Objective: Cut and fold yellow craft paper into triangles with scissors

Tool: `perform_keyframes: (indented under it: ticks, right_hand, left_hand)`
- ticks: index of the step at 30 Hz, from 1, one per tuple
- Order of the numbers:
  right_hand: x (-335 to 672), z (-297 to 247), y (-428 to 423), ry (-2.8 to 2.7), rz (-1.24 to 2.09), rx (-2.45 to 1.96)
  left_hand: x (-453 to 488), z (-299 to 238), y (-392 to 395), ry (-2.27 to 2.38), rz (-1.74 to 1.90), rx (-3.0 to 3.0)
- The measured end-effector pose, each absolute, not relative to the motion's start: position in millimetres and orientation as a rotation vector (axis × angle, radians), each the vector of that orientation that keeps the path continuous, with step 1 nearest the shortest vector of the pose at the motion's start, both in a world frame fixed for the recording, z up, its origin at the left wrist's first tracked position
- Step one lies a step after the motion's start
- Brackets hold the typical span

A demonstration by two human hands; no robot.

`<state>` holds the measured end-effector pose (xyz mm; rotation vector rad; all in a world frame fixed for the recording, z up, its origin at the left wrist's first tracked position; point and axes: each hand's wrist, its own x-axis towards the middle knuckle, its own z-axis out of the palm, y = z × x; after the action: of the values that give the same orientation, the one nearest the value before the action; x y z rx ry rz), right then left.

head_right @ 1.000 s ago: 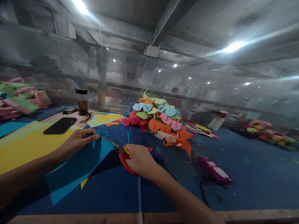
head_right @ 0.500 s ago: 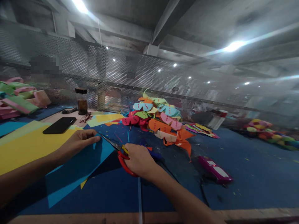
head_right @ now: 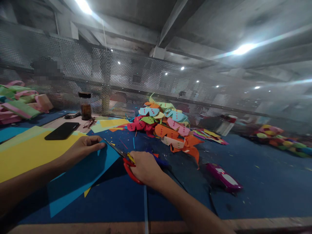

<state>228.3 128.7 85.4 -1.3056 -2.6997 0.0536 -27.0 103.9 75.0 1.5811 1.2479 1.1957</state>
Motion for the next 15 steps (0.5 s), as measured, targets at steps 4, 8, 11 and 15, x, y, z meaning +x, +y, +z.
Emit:
perform_keyframes:
  ticks: [4,8,11,15]
  right_hand:
    - [228.0,84.3,130.6,-2.662,0.128,-1.286]
    - [227.0,87.4,133.0,-2.516,0.269,-1.319]
    - [228.2,89.1,137.2,-2.382,0.291,-1.327]
    - [232.0,88.4,146.1,-2.252,0.303,-1.284]
  left_hand:
    - [-29.5,74.2,105.0,1.257,1.190,1.549]
    - [-38.7,79.1,106.5,1.275,1.239,1.432]
    - [-48.3,91.9,108.6,1.304,1.372,1.289]
    - [-59.1,118.7,124.4,1.361,1.503,1.099]
